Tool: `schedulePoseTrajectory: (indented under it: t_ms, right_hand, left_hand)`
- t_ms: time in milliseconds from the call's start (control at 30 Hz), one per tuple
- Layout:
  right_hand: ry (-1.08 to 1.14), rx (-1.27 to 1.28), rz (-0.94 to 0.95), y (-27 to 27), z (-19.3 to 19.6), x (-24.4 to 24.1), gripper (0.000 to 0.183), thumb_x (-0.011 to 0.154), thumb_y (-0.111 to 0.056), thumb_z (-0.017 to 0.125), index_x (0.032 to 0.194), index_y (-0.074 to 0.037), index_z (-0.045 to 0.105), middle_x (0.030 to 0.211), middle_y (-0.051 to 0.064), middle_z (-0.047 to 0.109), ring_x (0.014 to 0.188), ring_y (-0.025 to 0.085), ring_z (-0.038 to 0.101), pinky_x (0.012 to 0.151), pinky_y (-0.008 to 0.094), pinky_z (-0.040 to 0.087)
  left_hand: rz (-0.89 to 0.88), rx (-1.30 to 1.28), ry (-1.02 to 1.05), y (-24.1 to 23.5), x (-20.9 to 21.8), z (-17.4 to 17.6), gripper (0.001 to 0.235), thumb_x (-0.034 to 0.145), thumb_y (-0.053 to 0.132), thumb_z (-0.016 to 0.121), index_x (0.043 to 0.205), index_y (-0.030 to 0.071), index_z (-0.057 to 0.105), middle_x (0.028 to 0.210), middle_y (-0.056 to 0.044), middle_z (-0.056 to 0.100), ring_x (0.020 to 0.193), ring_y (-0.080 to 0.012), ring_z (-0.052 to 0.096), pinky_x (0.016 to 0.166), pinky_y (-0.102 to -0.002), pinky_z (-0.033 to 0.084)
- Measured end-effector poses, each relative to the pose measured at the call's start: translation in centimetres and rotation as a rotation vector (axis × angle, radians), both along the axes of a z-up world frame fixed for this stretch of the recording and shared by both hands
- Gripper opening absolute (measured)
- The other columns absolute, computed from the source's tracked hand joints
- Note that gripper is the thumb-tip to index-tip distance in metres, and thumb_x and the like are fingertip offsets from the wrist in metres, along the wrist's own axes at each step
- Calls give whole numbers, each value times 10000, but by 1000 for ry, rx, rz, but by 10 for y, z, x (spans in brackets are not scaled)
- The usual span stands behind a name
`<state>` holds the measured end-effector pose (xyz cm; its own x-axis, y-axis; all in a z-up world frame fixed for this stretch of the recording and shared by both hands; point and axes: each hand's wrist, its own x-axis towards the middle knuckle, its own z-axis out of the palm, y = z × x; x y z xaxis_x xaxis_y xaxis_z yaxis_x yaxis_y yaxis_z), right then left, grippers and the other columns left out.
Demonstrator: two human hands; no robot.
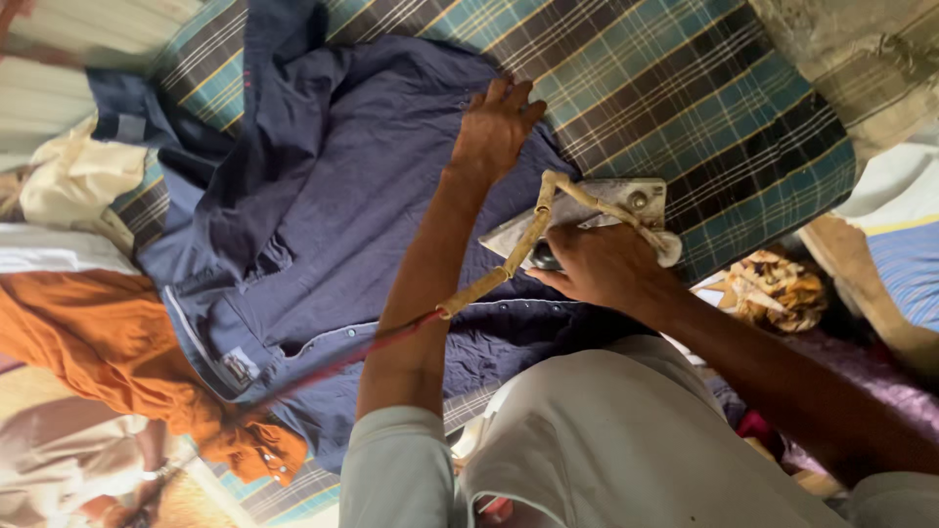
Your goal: The person irons a dark blue shirt on a plaid-covered table using a heavy metal iron. They smooth the fabric, iron the front and back panels, and fold the shirt into a compact rectangle.
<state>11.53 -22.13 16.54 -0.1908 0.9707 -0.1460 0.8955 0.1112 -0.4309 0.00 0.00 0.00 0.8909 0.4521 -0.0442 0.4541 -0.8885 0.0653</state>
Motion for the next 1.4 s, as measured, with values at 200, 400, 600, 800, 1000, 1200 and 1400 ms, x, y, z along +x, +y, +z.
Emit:
schedulePoseTrajectory:
  t_ms: [200,400,600,800,1000,1200,1400]
  right_hand:
    - [11,84,-154,5,-23,-5,398,869,-443,752,845,-50,693,689,81,693,530,226,671,486,381,541]
    - [-70,-9,-224,36,-15,-6,445,848,-507,721,817,-64,705,687,95,700,558,212,687,460,365,546]
    - [99,27,-326,75,-20,-4,538,936,-534,664,993,-1,704,693,108,700,522,212,672,453,344,535]
    - [60,224,-397,117,-25,-2,486,932,-502,670,1037,-28,684,805,102,711,679,232,705,615,361,563]
    - [77,-138,-304,131,-26,-5,517,915,-580,700,985,-68,724,728,101,712,598,232,690,503,366,555]
    - [125,-145,-153,122,-25,-11,494,892,-553,687,926,-62,730,703,112,688,598,228,685,495,348,556]
    - [164,64,-252,118,-31,-21,460,873,-528,668,926,-72,685,806,76,691,724,218,691,643,350,568]
  left_hand:
    - [-233,11,470,19,49,27,256,903,240,762,1145,159,753,1341,-48,593,1348,-283,447,1100,-465,390]
    - [-170,-253,338,45,56,53,239,840,288,794,1033,176,708,1208,14,651,1221,-239,481,965,-468,393]
    - [-208,-380,499,74,67,66,429,859,525,781,1114,197,676,1154,72,721,1271,-203,482,1102,-451,318]
    - [-260,-43,580,174,44,75,579,701,617,809,1111,221,711,1217,-26,685,1264,-284,468,996,-547,305]
    - [-89,-125,471,242,-5,72,200,939,324,757,1055,163,735,1123,-23,739,1202,-253,561,981,-505,418]
    - [-123,-316,226,211,-5,60,415,714,408,882,933,103,706,928,-61,728,1019,-296,606,922,-498,464]
    - [10,-502,-75,218,-30,54,262,914,227,869,992,75,669,976,-90,733,923,-275,692,801,-412,542]
